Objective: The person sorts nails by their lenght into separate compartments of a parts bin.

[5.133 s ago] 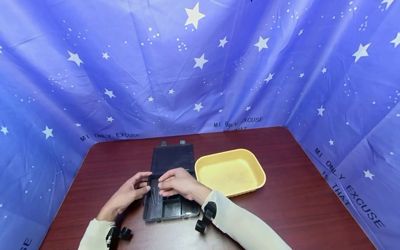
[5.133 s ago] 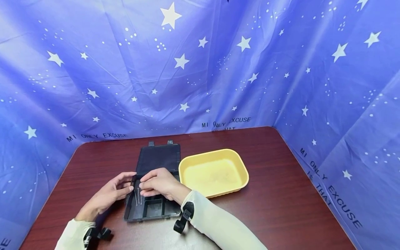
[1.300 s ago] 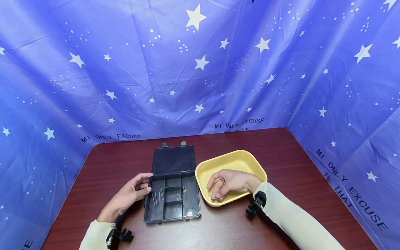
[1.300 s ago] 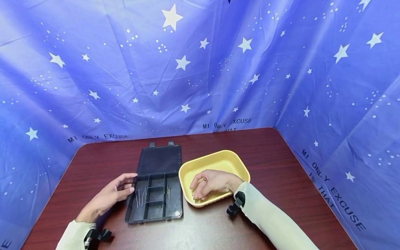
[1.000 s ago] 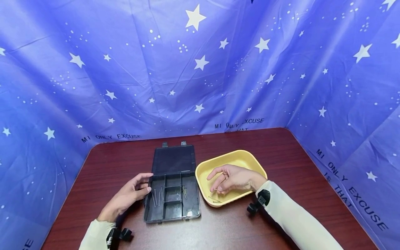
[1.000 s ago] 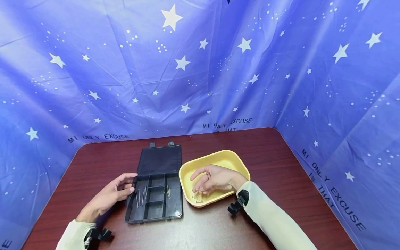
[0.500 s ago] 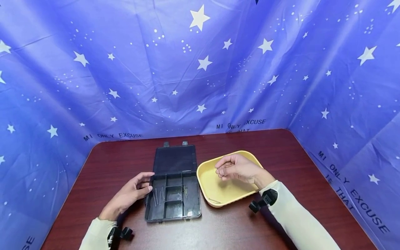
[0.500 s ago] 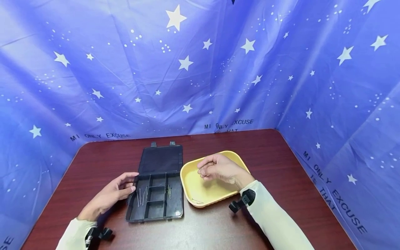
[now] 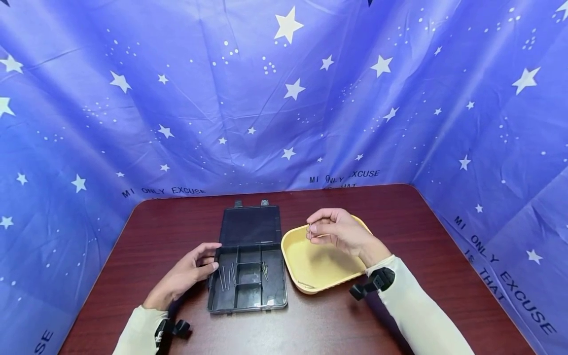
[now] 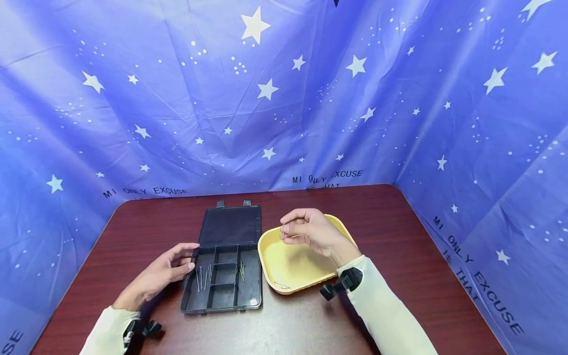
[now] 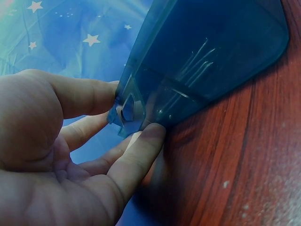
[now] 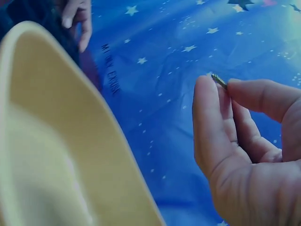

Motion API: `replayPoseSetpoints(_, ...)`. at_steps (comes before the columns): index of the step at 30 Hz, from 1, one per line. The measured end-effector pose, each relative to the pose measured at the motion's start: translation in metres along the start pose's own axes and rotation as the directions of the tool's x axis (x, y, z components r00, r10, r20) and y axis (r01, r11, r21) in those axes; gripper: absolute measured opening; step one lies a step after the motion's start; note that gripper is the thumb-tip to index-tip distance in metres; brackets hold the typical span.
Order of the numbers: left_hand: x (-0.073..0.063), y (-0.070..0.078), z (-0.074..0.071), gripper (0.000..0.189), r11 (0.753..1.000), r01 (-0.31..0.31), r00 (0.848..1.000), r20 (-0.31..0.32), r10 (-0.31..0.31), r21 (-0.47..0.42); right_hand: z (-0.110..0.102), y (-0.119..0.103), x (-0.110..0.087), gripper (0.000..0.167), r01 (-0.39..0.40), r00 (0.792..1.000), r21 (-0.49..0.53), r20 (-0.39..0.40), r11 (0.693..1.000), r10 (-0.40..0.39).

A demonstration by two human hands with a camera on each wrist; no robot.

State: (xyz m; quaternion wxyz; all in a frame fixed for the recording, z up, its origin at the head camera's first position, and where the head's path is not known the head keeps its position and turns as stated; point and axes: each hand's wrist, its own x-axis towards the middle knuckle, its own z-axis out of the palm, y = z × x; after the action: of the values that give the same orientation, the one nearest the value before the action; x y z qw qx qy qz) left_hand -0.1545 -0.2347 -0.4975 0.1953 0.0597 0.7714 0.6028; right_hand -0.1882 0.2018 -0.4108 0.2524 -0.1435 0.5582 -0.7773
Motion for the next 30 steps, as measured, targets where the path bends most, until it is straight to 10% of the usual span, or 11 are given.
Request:
replayPoseSetpoints(16,0.001,0.0,0.0,0.059,1.0,-0.004,1.0,-0.001,0.004,-0.012,0.042,-0.055,0.001,0.027,0.225,0.974,0.082,-0.04,0.971,-0.223)
replayPoseSetpoints(30,0.001,-0.002,0.0,0.058,1.0,-0.015,1.0,0.002,0.015,-0.012,0.052,-0.057,0.001,0.028,0.285,0.958,0.118,-0.006,0.951,-0.287)
